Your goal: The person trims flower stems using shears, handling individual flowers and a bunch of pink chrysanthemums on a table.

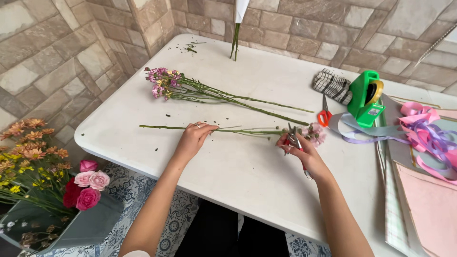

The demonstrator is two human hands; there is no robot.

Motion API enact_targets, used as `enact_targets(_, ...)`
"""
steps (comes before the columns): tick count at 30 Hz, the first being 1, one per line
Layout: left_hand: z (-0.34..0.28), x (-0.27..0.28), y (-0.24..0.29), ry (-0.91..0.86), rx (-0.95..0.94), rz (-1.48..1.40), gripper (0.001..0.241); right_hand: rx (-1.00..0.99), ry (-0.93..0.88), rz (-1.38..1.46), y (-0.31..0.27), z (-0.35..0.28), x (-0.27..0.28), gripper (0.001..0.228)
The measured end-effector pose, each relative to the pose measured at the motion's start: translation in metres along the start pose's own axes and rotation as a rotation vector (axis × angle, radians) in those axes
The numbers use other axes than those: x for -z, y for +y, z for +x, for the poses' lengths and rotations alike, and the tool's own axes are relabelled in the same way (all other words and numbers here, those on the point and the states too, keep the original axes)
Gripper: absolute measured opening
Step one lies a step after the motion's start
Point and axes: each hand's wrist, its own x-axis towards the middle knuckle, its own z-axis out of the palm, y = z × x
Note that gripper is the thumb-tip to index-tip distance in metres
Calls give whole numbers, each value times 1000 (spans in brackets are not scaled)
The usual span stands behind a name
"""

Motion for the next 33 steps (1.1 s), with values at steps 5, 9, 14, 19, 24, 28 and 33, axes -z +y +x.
enact_targets(5, -1, -3, -11, 44, 48, -35, 26, -49, -17, -88, -3, 0, -3, 27)
enact_targets(9, 9, 5, -6, 143, 98, -62, 26, -104, -9, -122, -9, 0, -7, 28)
enact_targets(14, 38, 14, 10, 211, 181, -221, 27, -144, -15, -115, -11, 2, -14, 30)
enact_targets(19, 46, -15, 20, 150, 387, -482, 28, -186, -12, -97, -14, 2, -20, 31)
enact_targets(24, 25, -49, 40, -2, 790, -1002, 30, -199, -23, -101, -15, 1, -21, 32)
enact_targets(28, 8, -69, 46, -17, 873, -1058, 30, -200, -17, -80, -11, 3, -20, 32)
enact_targets(33, -8, -87, 68, 29, 917, -1221, 31, -183, -26, -91, -7, 3, -21, 30)
